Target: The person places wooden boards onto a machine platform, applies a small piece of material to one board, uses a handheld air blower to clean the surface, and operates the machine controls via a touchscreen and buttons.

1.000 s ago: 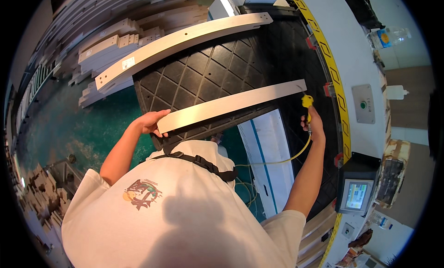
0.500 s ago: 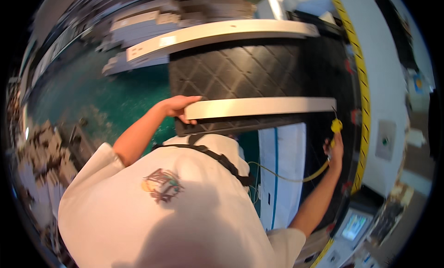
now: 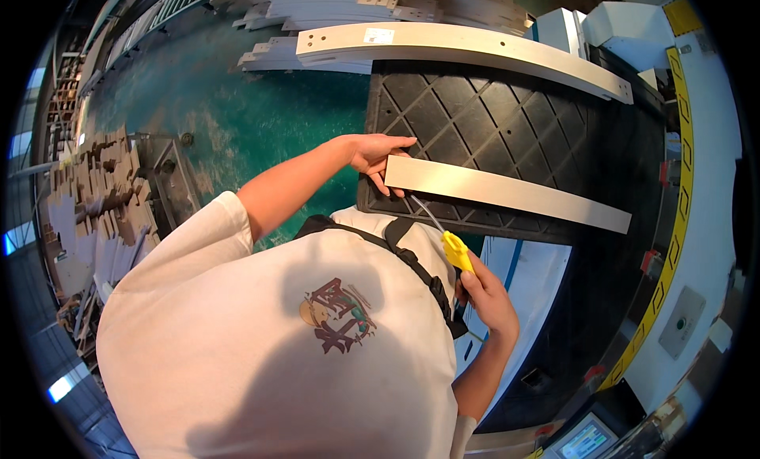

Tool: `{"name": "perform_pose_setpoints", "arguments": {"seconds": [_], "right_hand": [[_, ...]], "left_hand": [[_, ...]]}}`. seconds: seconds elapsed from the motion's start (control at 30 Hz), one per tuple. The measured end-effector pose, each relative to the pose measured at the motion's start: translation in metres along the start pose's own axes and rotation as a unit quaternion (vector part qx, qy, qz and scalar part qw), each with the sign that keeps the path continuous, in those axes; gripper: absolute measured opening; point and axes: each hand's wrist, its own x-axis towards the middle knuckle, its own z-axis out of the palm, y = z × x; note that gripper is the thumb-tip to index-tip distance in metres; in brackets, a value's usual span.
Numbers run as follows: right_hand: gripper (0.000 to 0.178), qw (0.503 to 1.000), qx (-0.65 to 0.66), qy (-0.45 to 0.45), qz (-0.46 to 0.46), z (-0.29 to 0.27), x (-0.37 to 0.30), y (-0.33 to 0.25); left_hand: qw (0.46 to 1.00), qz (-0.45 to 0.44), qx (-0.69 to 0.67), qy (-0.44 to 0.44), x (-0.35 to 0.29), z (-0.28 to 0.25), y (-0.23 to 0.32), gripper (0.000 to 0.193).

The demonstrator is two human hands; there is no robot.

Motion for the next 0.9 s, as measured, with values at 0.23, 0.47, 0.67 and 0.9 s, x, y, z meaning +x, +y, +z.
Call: {"name": "perform_pose_setpoints", "arguments": {"seconds": [0.23, 0.47, 0.67, 0.9], "right_hand": [[0.060, 1.000, 0.031, 0.005, -0.001, 0.011, 0.009, -0.007], [0.068, 0.997, 0.065, -0.005, 0.043, 0.005, -0.007, 0.007], [0.091, 0.914, 0.388, 0.050, -0.109, 0.025, -0.014, 0.046], [0.038, 0.987, -0.098, 0.113, 0.053, 0.010, 0.031, 0.041]], "left_hand": [[1.000, -0.001, 0.011, 0.008, 0.001, 0.004, 0.003, 0.075], [1.000, 0.002, 0.017, -0.004, 0.001, 0.000, 0.001, 0.073], [1.000, 0.011, -0.004, -0.025, 0.001, -0.002, 0.003, 0.068], [0.985, 0.137, 0.000, 0.109, 0.002, -0.004, 0.015, 0.056]]}}
